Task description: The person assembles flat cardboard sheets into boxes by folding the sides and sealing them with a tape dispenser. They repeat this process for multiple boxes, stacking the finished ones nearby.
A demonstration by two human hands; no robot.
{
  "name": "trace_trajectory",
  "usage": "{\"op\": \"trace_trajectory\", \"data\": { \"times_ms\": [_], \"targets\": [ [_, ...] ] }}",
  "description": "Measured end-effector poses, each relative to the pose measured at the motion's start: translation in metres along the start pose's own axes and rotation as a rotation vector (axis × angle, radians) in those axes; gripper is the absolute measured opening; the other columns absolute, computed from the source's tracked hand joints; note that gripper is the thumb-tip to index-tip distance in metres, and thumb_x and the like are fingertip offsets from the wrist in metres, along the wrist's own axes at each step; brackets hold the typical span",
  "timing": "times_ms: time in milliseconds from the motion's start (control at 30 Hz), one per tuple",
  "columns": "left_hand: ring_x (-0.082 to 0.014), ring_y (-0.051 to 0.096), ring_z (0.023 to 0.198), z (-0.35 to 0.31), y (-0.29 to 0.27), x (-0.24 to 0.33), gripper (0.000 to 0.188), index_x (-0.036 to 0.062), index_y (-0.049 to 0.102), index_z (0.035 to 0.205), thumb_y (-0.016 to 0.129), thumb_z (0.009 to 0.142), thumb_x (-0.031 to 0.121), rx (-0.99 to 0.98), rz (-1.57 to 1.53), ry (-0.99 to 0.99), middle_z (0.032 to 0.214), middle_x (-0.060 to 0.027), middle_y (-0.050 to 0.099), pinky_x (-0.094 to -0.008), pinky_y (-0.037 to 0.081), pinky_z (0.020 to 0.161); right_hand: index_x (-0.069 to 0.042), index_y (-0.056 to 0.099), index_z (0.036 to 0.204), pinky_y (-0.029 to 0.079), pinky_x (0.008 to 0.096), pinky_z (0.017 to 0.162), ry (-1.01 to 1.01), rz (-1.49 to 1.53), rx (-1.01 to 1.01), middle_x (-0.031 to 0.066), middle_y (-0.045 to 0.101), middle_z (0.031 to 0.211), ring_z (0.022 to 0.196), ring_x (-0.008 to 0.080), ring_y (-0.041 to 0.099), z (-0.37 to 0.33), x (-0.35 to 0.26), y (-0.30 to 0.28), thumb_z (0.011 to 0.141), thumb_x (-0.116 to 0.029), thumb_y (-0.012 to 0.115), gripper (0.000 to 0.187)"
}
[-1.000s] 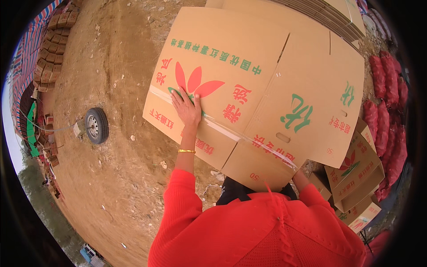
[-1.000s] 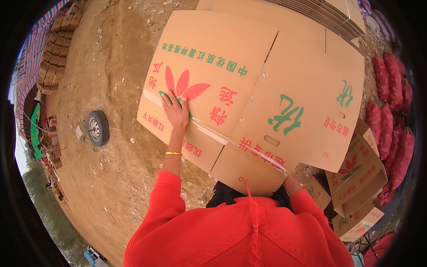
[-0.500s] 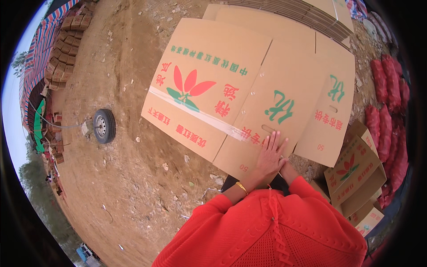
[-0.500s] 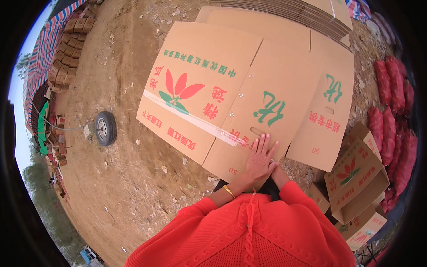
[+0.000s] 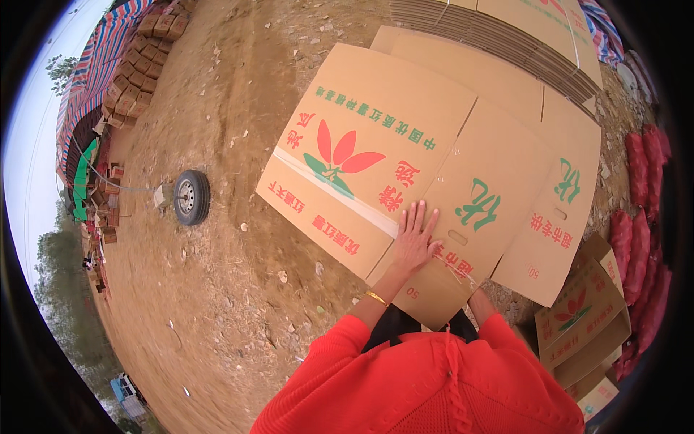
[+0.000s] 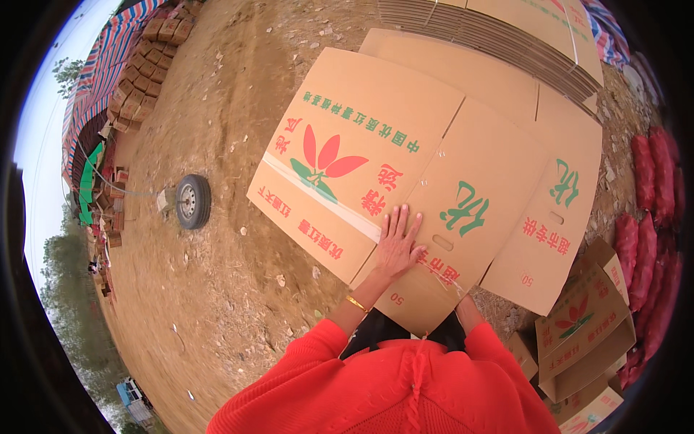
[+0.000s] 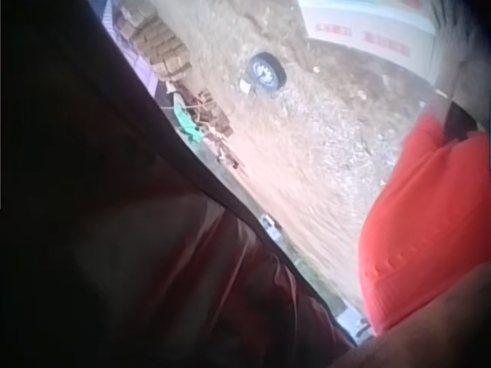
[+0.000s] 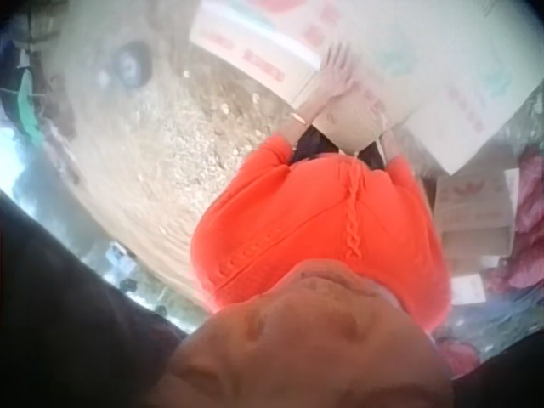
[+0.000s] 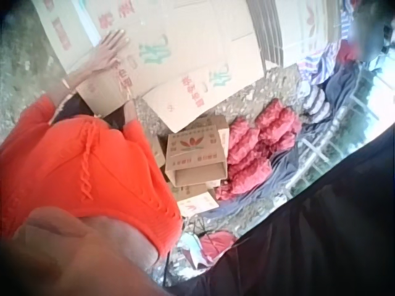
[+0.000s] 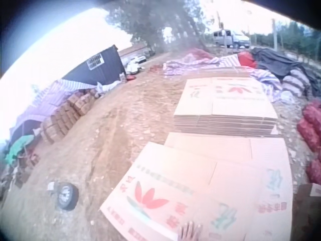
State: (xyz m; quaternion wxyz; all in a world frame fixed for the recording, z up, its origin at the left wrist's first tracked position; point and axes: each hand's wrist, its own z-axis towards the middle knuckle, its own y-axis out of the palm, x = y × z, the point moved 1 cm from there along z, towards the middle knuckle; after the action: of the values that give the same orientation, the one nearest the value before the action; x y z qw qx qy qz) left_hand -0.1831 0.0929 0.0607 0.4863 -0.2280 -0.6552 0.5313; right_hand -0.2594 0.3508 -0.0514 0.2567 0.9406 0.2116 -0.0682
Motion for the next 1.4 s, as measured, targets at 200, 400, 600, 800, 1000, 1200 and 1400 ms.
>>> {"op": "trace_trajectory", "data": {
  "times_ms": [200,400,600,800,1000,1200,1400],
  "targets": [
    [-0.0387,0.013,0.142,0.05,-0.056,-0.153,0.07,0.0094,0.026,0.148,0.043,0.093,0.049,0.225,0.115,-0.267,0.152,-0.0239,0.017,-0.0502,0.009,0.114,0.002,0.053,0.123,0.049,0.0356,0.088,0.026,-0.005,0.033,0.0146,0.061,0.118,0.102,0.0229,0.061,0.015,-0.006,0.015,0.084,-0.026,0.065,0.05],
    [-0.0417,0.015,0.141,0.088,-0.083,-0.305,0.069,0.011,0.029,0.147,0.038,0.094,0.054,0.344,0.178,-0.575,0.151,-0.0264,0.019,-0.051,0.009,0.114,0.002,0.053,0.123,0.049,0.0357,0.088,0.054,0.002,0.065,0.0148,0.061,0.118,0.102,0.023,0.061,0.028,-0.005,0.03,0.084,-0.026,0.065,0.049],
    [-0.0462,0.014,0.14,0.103,-0.099,-0.373,0.071,0.0142,0.026,0.148,0.025,0.095,0.06,0.304,0.158,-0.951,0.15,-0.0295,0.019,-0.0523,0.009,0.113,0.002,0.054,0.123,0.049,0.0358,0.088,0.06,0.019,0.109,0.015,0.061,0.118,0.103,0.0231,0.061,0.022,-0.002,0.031,0.084,-0.025,0.065,0.049],
    [-0.0456,0.013,0.14,0.074,-0.062,-0.318,0.066,0.0115,0.025,0.148,0.028,0.097,0.053,0.282,0.16,-0.771,0.15,-0.0288,0.019,-0.0509,0.011,0.114,0.002,0.054,0.123,0.049,0.0359,0.089,0.059,0.046,0.112,0.0152,0.061,0.118,0.103,0.0232,0.061,0.012,0.001,0.032,0.084,-0.025,0.065,0.049],
    [-0.0458,0.012,0.14,0.016,-0.046,-0.166,0.062,0.0097,0.026,0.148,0.036,0.096,0.043,0.244,0.129,-0.433,0.151,-0.0288,0.016,-0.0532,0.009,0.113,0.003,0.054,0.122,0.049,0.036,0.089,0.038,0.082,0.054,0.0154,0.061,0.118,0.103,0.0232,0.062,0.012,0.007,0.021,0.084,-0.024,0.065,0.048],
    [-0.0459,0.008,0.141,-0.06,-0.028,-0.046,0.069,0.005,0.024,0.148,0.042,0.094,0.045,-0.046,0.085,-0.156,0.151,-0.0303,0.012,-0.0552,0.005,0.113,0.003,0.054,0.122,0.049,0.036,0.09,0.001,0.128,-0.04,0.0156,0.062,0.118,0.103,0.0233,0.062,0.029,0.007,0.002,0.084,-0.024,0.065,0.048],
    [-0.0411,0.011,0.141,-0.158,-0.012,-0.019,0.079,0.003,0.025,0.146,0.055,0.089,0.048,0.291,-0.103,-0.654,0.151,-0.0283,0.008,-0.0569,0.012,0.111,0.003,0.054,0.122,0.049,0.0361,0.09,0.007,0.155,-0.125,0.0158,0.062,0.118,0.103,0.0234,0.062,0.027,0.016,-0.038,0.084,-0.023,0.065,0.048]
  ]
}}
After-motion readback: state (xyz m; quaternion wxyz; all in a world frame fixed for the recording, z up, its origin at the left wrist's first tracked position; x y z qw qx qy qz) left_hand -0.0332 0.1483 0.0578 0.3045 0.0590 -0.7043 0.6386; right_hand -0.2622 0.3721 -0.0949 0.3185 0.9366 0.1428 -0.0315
